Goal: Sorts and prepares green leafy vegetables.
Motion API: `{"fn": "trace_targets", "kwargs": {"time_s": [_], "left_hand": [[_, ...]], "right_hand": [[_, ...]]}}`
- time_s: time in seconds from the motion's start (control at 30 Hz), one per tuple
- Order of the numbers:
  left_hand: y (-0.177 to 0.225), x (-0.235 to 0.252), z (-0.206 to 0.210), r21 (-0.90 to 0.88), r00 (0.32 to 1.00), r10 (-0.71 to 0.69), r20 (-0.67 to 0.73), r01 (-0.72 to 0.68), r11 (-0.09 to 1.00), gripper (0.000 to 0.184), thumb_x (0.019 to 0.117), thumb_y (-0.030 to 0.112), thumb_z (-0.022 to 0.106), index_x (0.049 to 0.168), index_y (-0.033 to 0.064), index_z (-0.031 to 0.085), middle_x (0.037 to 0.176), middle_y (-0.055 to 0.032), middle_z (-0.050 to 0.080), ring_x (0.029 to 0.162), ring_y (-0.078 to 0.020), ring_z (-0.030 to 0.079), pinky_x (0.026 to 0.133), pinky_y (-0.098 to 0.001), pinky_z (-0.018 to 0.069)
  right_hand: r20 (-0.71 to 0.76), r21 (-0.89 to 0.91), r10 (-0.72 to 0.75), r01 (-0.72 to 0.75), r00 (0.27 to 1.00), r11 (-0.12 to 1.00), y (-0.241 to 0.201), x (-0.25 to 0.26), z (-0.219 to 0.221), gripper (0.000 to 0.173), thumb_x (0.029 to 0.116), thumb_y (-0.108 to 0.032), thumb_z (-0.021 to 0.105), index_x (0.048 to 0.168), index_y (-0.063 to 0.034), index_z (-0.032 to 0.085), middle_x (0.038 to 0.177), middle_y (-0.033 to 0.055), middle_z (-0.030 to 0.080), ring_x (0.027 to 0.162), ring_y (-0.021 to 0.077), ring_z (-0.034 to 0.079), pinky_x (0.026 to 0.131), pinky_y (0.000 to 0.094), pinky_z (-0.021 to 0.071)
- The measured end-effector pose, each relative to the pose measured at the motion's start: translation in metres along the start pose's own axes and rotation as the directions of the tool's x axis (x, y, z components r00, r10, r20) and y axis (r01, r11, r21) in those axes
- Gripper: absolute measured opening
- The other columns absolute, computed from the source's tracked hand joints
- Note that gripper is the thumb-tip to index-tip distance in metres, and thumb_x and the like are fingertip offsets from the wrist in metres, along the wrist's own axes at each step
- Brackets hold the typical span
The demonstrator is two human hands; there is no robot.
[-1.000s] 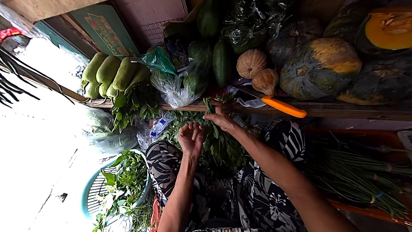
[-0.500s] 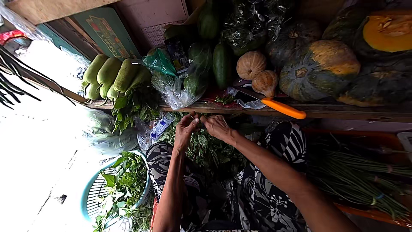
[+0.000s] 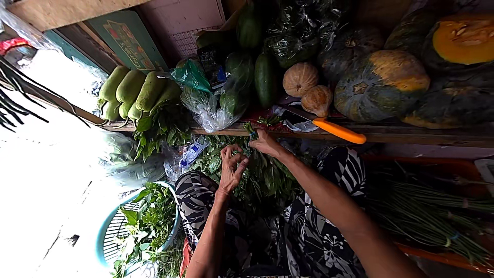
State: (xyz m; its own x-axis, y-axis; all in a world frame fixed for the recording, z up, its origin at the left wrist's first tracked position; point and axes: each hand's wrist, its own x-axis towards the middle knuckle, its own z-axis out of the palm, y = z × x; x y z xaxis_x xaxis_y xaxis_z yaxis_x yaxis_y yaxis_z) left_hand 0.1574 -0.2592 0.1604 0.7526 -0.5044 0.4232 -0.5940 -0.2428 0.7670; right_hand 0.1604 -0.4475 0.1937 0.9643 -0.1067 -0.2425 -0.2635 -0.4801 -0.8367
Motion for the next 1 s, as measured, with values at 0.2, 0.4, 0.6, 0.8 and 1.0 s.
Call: {"fn": "trace_targets", "kwargs": {"time_s": [0.2, 0.4, 0.6, 0.8, 1.0], "left_hand": [[0.019, 0.023, 0.019, -0.965, 0.877, -0.463, -0.128, -0.002, 0.262, 0.041, 0.098, 0.013, 0.033, 0.075, 0.0127, 0.066, 0.061, 0.0052, 0.06, 0.062, -0.0088, 0.061, 0.078, -0.028, 0.0543], [0.023, 0.027, 0.006, -0.947, 0.73, -0.683, 0.04, 0.245, 0.207, 0.032, 0.1046, -0.007, 0.035, 0.125, 0.0, 0.058, 0.092, -0.0015, 0.072, 0.08, -0.0079, 0.07, 0.083, -0.0232, 0.0585], [0.012, 0.024, -0.016, -0.67, 0.873, -0.486, 0.024, 0.375, 0.64, 0.039, 0.0981, -0.006, 0.053, 0.136, -0.0106, 0.052, 0.117, -0.0134, 0.071, 0.093, -0.0172, 0.073, 0.088, -0.0321, 0.0607], [0.016, 0.026, -0.014, -0.248, 0.857, -0.502, -0.112, 0.465, 0.85, 0.02, 0.0941, 0.008, 0.072, 0.112, -0.0001, 0.07, 0.102, -0.009, 0.072, 0.075, -0.0124, 0.07, 0.073, -0.0296, 0.0602], [0.024, 0.037, 0.004, -0.256, 0.792, -0.571, -0.215, 0.519, 0.816, 0.034, 0.0873, 0.008, 0.077, 0.115, 0.0014, 0.058, 0.091, -0.0073, 0.067, 0.073, -0.0127, 0.063, 0.068, -0.0318, 0.0538]], "right_hand": [[-0.044, 0.057, -0.061, 0.064, 0.997, 0.996, -0.004, -0.003, 0.023, 0.041, 0.0957, -0.017, 0.072, 0.129, 0.0034, 0.06, 0.111, 0.0269, 0.067, 0.104, 0.0405, 0.066, 0.092, 0.0591, 0.0508], [-0.093, -0.274, -0.216, 0.184, 0.972, 0.944, -0.014, -0.023, 0.025, 0.038, 0.0973, -0.019, 0.069, 0.13, -0.0015, 0.061, 0.099, 0.0258, 0.071, 0.096, 0.045, 0.07, 0.083, 0.0612, 0.0514], [-0.026, -0.478, -0.406, 0.346, 0.913, 0.808, 0.003, -0.019, 0.034, 0.022, 0.0987, -0.011, 0.062, 0.118, -0.0001, 0.066, 0.095, 0.0229, 0.071, 0.091, 0.043, 0.071, 0.077, 0.0584, 0.0529], [0.025, -0.525, -0.42, 0.37, 0.907, 0.767, 0.003, -0.018, 0.042, 0.024, 0.1038, -0.011, 0.054, 0.122, 0.0029, 0.062, 0.099, 0.0241, 0.071, 0.097, 0.0432, 0.07, 0.085, 0.0562, 0.0527], [0.04, -0.397, -0.238, 0.234, 0.97, 0.887, -0.013, -0.026, 0.036, 0.041, 0.0996, -0.02, 0.063, 0.133, 0.001, 0.051, 0.095, 0.0243, 0.07, 0.095, 0.044, 0.07, 0.085, 0.0586, 0.0504]]}}
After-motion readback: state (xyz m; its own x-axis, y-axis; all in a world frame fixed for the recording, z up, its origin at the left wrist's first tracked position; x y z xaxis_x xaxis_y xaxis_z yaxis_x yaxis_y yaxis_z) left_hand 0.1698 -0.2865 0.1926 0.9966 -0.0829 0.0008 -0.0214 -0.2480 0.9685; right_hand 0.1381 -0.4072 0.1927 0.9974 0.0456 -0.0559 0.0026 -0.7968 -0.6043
